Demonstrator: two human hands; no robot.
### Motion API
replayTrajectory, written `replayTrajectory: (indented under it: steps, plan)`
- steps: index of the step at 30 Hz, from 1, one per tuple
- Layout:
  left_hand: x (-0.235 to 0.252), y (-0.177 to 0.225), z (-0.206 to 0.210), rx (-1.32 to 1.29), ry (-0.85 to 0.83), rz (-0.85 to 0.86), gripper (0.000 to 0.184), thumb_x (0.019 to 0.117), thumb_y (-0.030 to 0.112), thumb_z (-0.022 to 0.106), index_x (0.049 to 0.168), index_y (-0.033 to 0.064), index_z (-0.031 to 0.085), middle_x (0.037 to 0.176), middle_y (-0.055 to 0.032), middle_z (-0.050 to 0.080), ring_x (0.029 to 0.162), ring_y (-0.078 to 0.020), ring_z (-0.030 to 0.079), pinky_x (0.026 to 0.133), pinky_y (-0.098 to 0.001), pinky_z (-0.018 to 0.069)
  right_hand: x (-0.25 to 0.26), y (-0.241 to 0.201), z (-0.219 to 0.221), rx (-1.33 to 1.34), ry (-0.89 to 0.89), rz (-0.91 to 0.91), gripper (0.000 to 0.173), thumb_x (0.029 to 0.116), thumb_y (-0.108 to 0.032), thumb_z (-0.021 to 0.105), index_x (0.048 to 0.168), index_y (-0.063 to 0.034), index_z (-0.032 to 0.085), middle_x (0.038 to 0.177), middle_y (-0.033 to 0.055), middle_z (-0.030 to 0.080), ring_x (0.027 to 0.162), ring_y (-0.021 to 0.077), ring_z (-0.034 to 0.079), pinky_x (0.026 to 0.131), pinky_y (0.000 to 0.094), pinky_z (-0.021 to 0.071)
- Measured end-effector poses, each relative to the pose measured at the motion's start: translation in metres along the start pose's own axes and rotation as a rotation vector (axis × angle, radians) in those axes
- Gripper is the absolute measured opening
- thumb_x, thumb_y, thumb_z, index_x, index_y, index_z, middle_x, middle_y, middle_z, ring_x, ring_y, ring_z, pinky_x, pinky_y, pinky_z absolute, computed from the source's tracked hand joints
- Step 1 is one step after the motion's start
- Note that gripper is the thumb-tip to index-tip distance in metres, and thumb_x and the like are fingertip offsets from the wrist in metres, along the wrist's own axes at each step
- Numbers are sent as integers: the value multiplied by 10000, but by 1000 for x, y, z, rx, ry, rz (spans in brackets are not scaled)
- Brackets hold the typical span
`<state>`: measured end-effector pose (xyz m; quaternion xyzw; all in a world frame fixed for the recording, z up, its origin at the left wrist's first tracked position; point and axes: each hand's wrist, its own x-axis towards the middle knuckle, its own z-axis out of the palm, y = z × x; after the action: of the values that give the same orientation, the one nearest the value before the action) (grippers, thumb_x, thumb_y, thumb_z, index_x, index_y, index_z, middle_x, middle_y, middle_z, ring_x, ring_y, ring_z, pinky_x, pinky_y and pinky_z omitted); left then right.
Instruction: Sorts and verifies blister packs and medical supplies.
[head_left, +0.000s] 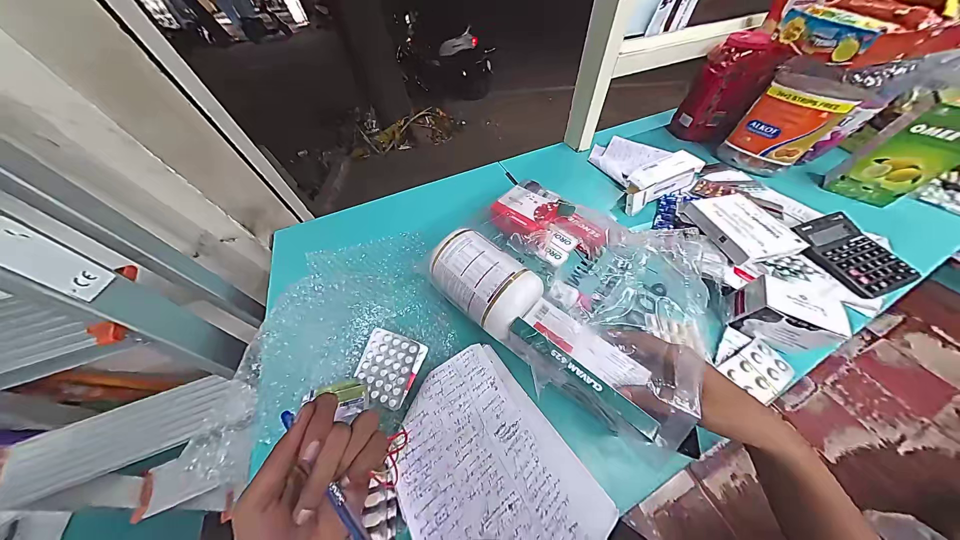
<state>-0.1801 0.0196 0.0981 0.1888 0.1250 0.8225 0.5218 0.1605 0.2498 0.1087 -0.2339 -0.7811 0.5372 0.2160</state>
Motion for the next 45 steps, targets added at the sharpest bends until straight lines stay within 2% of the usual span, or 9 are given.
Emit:
replayTrajectory:
  steps: [5,9,15,23,29,33,36,40,45]
  plan:
    - [-3,0,8,-50,-15,-5,275,1015,224,553,815,131,718,571,95,521,507,-23,527,504,-173,425,-10,-9,13,-488,359,-75,585,849,-409,728,1269,-6,667,1120,34,756,1020,-2,686,909,225,561]
    - [-2,1,7,-2,-15,18,306,1038,237,518,818,146,711,569,104,514,509,-16,526,505,-169,436,-12,-9,17,-587,447,-55,476,949,-328,627,1251,39,665,1113,129,745,1033,92,701,938,283,548]
    - [-2,-1,4,-13,-56,35,305,1037,235,515,829,128,711,576,92,530,521,-24,542,527,-177,459,-27,-15,1,-175,684,85,231,1021,-203,543,1070,-42,702,873,-62,714,754,-19,671,682,185,579]
    - [-1,-6,9,131,-57,-23,367,1047,266,466,791,171,712,616,91,554,586,-36,563,615,-205,492,-93,-43,13,366,848,244,365,1062,-228,450,1350,-27,551,1066,79,728,889,177,744,740,350,645]
    - [-20,-21,26,272,-176,-257,261,1013,324,568,872,184,737,690,73,622,656,-61,637,679,-244,562,-134,-49,69,910,689,230,494,759,-129,822,1188,-69,585,1007,97,752,876,189,756,781,351,648]
    - [-61,-51,59,597,-328,-349,280,1069,387,483,984,228,697,758,101,660,638,25,615,600,-146,530,-136,-59,96,832,606,127,598,742,-33,840,1241,-75,514,1046,49,755,922,150,749,819,331,637]
    - [-90,-86,83,1044,-316,-153,277,1104,300,426,1077,133,646,809,107,626,625,81,491,566,-101,407,-133,-64,104,771,510,85,651,753,-27,841,1283,-74,467,1073,35,746,942,145,747,834,331,640]
    - [-118,-133,100,1513,-33,435,176,970,204,650,964,45,726,788,-7,630,620,34,491,559,-89,400,-134,-67,106,728,462,77,690,721,25,831,1268,-65,422,1057,34,742,909,139,752,801,316,648]
    - [-163,-207,130,1741,63,826,180,975,148,672,1128,84,740,991,-87,696,799,-98,668,680,-178,555,-156,-60,93,583,362,48,716,731,51,810,1299,-41,382,1095,30,726,949,123,743,836,303,642]
